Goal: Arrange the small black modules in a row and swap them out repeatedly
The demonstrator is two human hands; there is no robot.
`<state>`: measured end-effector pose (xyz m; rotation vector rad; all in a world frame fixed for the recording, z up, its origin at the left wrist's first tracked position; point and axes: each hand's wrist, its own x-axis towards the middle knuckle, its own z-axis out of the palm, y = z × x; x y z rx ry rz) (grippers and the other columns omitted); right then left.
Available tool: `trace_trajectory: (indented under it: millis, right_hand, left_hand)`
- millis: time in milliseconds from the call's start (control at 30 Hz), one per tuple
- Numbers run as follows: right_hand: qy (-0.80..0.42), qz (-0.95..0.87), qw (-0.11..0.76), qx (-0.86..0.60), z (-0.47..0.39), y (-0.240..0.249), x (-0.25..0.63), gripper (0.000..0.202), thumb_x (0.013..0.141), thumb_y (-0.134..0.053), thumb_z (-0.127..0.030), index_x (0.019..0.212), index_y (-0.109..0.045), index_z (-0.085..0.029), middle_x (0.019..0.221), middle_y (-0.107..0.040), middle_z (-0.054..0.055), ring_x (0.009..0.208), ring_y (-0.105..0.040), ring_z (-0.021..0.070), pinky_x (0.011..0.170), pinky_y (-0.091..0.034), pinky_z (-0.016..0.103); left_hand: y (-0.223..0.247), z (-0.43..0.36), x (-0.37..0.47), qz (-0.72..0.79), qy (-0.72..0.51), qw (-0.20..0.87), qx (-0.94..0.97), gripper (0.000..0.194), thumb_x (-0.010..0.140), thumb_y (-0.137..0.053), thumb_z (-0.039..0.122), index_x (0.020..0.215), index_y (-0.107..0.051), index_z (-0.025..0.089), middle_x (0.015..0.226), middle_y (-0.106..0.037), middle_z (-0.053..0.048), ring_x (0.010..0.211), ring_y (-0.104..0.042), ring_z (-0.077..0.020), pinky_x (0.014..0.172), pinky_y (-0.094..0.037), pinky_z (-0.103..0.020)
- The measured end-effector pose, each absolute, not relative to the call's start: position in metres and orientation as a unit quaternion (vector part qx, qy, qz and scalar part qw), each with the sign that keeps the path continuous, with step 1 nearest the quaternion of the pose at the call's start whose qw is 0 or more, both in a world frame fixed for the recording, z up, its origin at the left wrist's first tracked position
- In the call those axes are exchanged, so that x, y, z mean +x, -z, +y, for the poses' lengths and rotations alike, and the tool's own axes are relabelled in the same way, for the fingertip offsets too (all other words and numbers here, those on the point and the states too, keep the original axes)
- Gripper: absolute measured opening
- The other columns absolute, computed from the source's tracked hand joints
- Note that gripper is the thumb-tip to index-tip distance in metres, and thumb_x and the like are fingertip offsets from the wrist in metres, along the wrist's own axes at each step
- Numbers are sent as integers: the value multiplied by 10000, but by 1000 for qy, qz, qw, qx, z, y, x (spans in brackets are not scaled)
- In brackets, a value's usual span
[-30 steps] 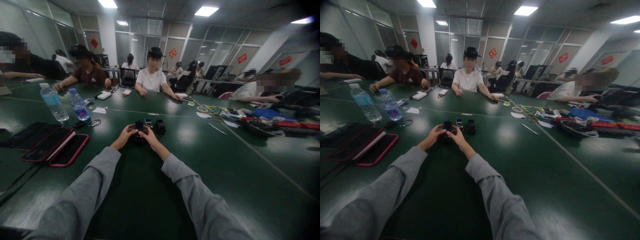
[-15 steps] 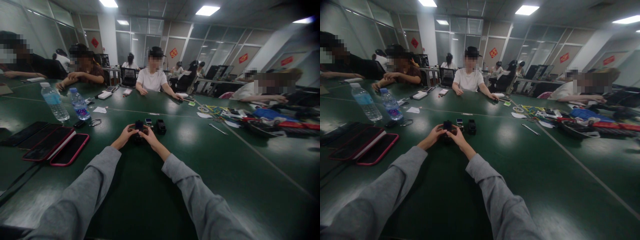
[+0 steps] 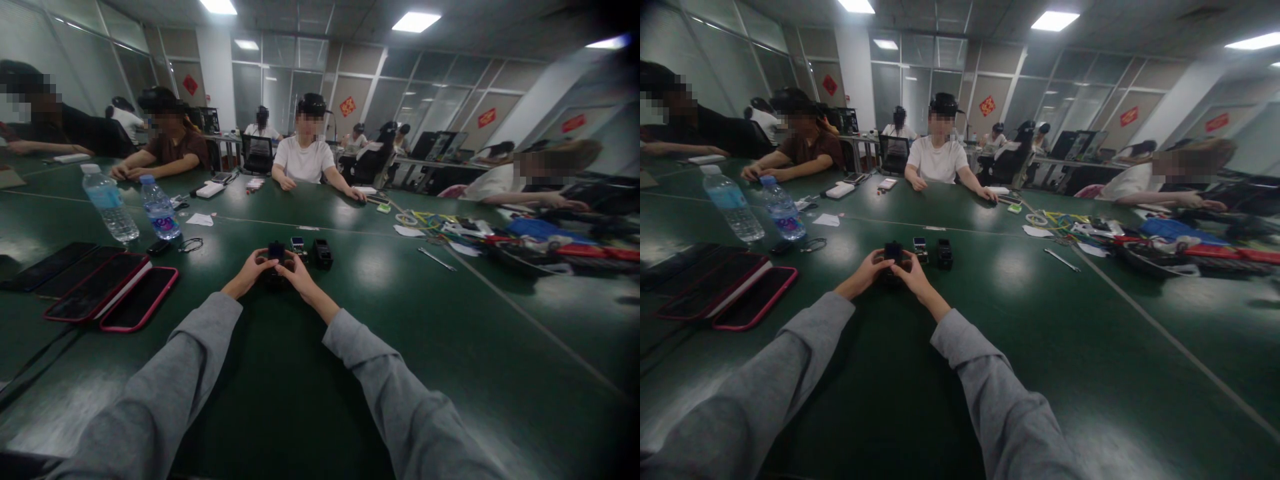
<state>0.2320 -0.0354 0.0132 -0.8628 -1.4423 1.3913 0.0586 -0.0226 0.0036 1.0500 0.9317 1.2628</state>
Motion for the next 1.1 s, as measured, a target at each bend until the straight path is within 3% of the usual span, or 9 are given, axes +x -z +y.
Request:
trace_trajectory:
  millis: [433, 667, 867, 1100]
  right_hand:
    - [-527, -621, 445, -371, -36, -9, 230, 779, 787, -703, -504, 1430, -365, -221, 1144, -595, 69, 1057, -584, 198, 953, -483, 378]
    - [-312, -772, 400, -383, -45, -6, 223, 668, 891, -574, -491, 1455, -369, -199, 1382, -482, 128, 1275, -432, 266, 1104, -335, 472]
    - [-226, -830, 338, -383, -49, -5, 219, 803, 875, -606, -479, 1520, -256, -151, 1357, -474, 185, 1222, -423, 327, 1078, -336, 548]
    - [-194, -835, 327, -397, -49, -3, 219, 736, 910, -548, -357, 1537, -215, -162, 1305, -485, 159, 1177, -432, 306, 1051, -385, 523]
  left_hand:
    - [-11, -27, 54, 413, -521, 553, 503, 637, 660, -827, 356, 1204, -563, 156, 1021, -666, -81, 922, -644, -199, 885, -487, -379]
    - [-8, -14, 37, 490, -526, 455, 526, 620, 683, -786, 476, 1160, -571, 142, 1026, -667, -95, 947, -639, -224, 900, -478, -393]
    - [-2, -8, 38, 551, -504, 359, 560, 554, 760, -679, 578, 1097, -630, 141, 1085, -682, -131, 1028, -630, -266, 964, -435, -403]
    - [-6, -15, 46, 572, -495, 304, 579, 475, 814, -616, 581, 1001, -690, 151, 976, -694, -118, 977, -625, -279, 944, -429, -396]
